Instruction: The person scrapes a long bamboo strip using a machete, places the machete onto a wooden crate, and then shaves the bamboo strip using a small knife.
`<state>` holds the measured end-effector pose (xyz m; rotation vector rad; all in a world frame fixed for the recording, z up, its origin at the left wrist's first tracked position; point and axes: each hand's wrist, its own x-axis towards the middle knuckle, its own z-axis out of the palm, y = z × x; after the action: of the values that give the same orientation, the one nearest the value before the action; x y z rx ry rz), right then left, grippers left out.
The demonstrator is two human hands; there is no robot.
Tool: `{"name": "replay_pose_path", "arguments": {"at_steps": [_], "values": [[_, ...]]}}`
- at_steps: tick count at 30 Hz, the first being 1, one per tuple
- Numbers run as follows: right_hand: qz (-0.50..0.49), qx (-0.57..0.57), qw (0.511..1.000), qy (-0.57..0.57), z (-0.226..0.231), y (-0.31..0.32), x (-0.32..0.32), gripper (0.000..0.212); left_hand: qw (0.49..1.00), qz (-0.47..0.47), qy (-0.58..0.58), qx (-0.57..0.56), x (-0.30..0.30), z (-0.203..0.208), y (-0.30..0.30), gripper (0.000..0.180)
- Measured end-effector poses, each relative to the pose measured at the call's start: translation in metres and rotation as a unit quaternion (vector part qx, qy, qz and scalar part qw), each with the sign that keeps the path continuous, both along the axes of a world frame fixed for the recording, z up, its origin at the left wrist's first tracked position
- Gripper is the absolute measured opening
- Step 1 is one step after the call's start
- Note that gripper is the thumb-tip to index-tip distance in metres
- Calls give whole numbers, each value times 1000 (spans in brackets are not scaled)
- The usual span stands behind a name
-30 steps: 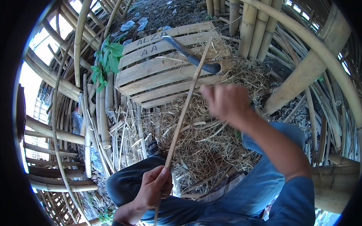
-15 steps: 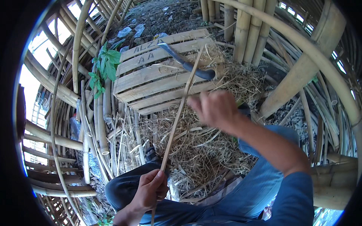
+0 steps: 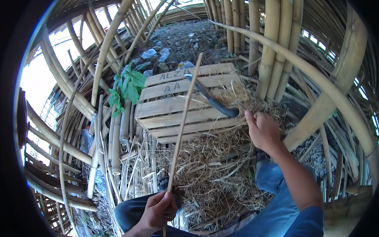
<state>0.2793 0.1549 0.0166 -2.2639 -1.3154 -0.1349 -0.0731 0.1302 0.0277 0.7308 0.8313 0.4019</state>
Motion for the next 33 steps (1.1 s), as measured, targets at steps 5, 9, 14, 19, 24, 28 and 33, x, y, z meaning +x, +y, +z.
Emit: {"name": "replay_pose_path", "arguments": {"at_steps": [5, 9, 14, 19, 24, 28, 33], "values": [[158, 21, 907, 391, 15, -8, -43, 53, 998, 9, -46, -30, 6, 3, 7, 34], [306, -61, 797, 517, 27, -13, -102, 29, 975, -108, -161, -112, 27, 0, 15, 36], [313, 44, 789, 527, 39, -1, -112, 34, 951, -149, -263, -67, 54, -11, 31, 51], [234, 134, 731, 627, 66, 15, -67, 35, 971, -112, -99, 185, 73, -6, 24, 59], [154, 202, 745, 616, 73, 17, -17, 32, 960, -195, -26, 200, 76, -18, 1, 43], [111, 182, 766, 606, 67, 15, -2, 37, 969, -188, -16, 160, 76, -23, -3, 30], [101, 197, 764, 606, 67, 9, 12, 37, 973, -189, -10, 134, 85, -8, -8, 28]]}}
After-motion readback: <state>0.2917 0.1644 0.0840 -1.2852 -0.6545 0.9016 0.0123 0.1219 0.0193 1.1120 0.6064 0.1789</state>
